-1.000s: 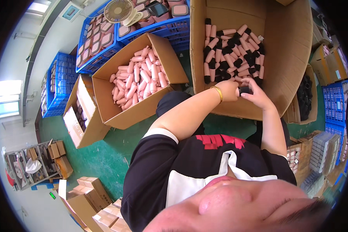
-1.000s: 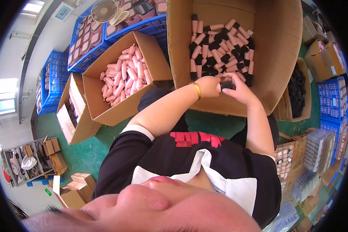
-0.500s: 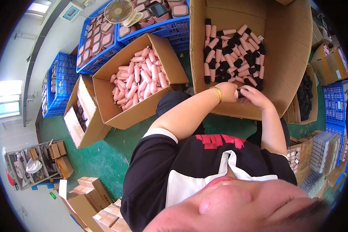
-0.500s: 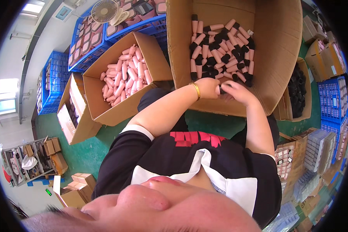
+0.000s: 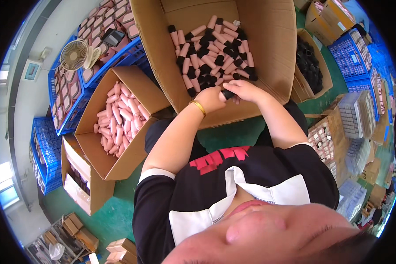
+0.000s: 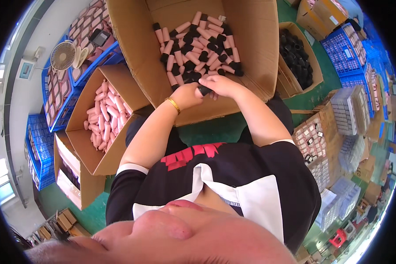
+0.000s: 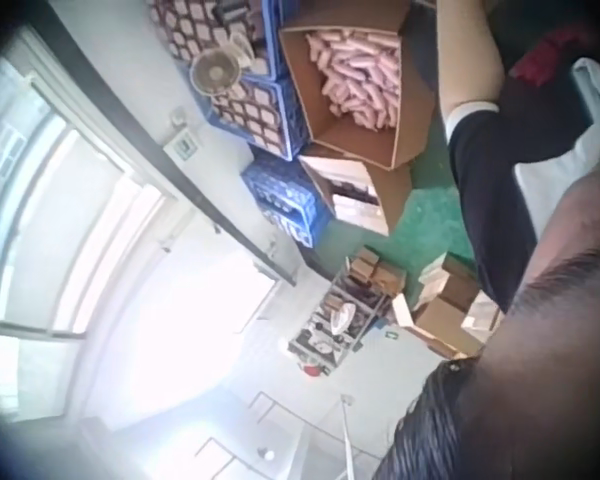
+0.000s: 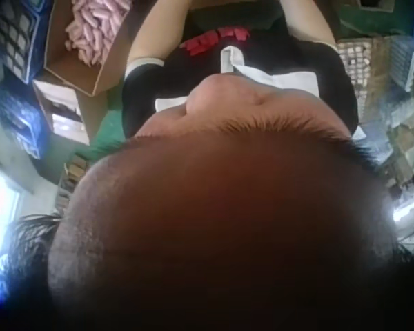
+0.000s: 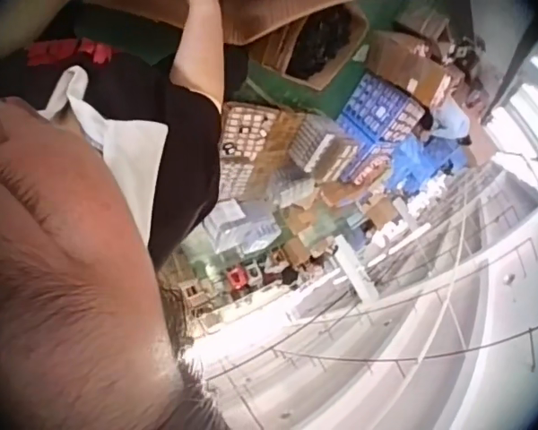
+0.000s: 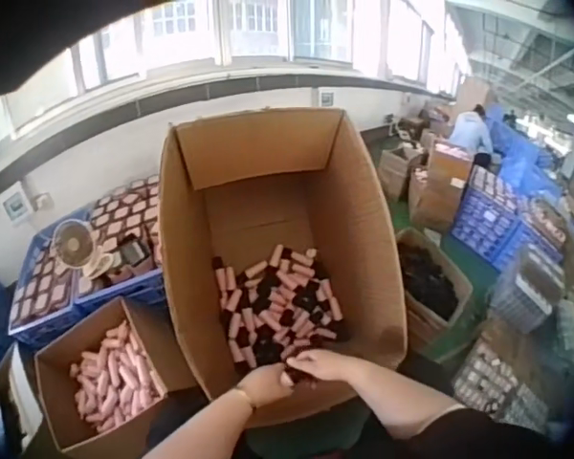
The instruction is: Sorting and assembling small pink and black plastic components from cardboard boxes into a target container.
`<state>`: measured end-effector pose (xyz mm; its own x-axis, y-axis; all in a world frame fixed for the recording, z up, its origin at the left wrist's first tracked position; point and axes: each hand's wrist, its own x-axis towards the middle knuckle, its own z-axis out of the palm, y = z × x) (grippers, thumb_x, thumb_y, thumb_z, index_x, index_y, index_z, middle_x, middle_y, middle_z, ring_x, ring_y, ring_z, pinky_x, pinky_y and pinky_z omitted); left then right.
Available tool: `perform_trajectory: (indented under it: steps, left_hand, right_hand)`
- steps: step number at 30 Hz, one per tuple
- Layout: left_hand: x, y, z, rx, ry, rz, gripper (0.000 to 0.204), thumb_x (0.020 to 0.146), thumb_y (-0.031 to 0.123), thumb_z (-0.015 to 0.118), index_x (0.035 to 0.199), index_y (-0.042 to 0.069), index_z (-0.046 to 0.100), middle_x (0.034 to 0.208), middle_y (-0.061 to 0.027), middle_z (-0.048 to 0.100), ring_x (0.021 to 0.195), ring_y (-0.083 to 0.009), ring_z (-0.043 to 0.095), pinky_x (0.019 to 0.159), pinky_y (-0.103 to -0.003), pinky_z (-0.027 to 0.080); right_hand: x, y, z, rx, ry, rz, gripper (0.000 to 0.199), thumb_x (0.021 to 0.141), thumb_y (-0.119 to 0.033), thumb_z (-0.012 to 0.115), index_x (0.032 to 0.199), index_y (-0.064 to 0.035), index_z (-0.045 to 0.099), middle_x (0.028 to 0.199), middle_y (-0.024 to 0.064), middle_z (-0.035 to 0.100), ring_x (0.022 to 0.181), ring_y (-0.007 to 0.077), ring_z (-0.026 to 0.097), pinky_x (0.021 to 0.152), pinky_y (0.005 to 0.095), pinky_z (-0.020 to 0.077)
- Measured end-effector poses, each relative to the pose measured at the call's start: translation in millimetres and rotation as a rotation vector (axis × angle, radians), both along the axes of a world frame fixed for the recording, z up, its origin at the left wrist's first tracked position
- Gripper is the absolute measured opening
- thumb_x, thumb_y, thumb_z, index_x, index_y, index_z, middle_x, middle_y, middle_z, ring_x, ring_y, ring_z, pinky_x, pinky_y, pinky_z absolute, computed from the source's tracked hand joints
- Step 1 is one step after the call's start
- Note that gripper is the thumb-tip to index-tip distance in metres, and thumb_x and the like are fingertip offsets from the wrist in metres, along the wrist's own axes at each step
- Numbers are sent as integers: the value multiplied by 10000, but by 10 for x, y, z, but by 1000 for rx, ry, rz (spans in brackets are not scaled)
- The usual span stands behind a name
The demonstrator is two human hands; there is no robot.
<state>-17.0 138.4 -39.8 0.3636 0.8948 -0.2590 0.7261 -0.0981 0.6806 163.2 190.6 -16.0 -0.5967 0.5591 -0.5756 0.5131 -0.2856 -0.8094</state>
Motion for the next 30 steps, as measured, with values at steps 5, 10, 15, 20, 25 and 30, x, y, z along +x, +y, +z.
perform_trajectory:
  steps: [5, 10, 15, 20, 25, 30]
  left_hand:
    - [1, 12, 62, -4, -5, 6, 412, 638, 289, 688, 915, 4, 582, 874, -216, 628, 846, -354, 607, 758, -404, 480]
    - [3, 8, 185, -136, -63, -54, 431, 628, 301, 708, 908, 1, 578, 852, -208, 631, 832, -351, 614, 741, -392, 480]
    - [3, -6, 178, -138, -62, -45, 394, 631, 298, 687, 857, -6, 578, 837, -205, 629, 811, -350, 611, 730, -395, 485]
    - [59, -31, 19, 48, -64, -67, 338, 642, 248, 661, 851, 0, 567, 830, -205, 625, 813, -361, 605, 734, -408, 485]
    - [23, -20, 89, 2, -28, -41, 339, 644, 245, 659, 856, -3, 567, 837, -207, 622, 824, -361, 603, 736, -407, 483]
    - [22, -12, 99, -5, -2, -12, 350, 641, 251, 664, 853, -10, 566, 842, -211, 621, 829, -357, 604, 736, -401, 484]
  right_hand:
    - [106, -29, -66, 342, 186, 72, 246, 810, -174, 659, 1008, -56, 571, 939, 55, 587, 860, 138, 556, 776, 291, 454]
    - [208, -42, 88, 369, 234, 192, 336, 716, -49, 693, 1009, -66, 531, 989, 44, 563, 914, 157, 537, 834, 299, 427]
    - [172, -88, 130, 324, 244, 110, 277, 789, -151, 673, 983, -37, 511, 965, 67, 552, 870, 152, 539, 788, 290, 445]
    - [45, -40, 277, -47, -74, 2, 259, 866, -255, 616, 950, -41, 497, 869, 30, 526, 796, 93, 518, 688, 238, 441]
    - [177, -44, -63, 417, 110, 136, 345, 797, -132, 677, 1067, -30, 487, 915, 46, 546, 839, 105, 545, 713, 246, 454]
    - [120, -125, 64, 323, 163, 46, 421, 822, -319, 647, 1099, -26, 528, 924, 87, 578, 801, 144, 577, 688, 276, 471]
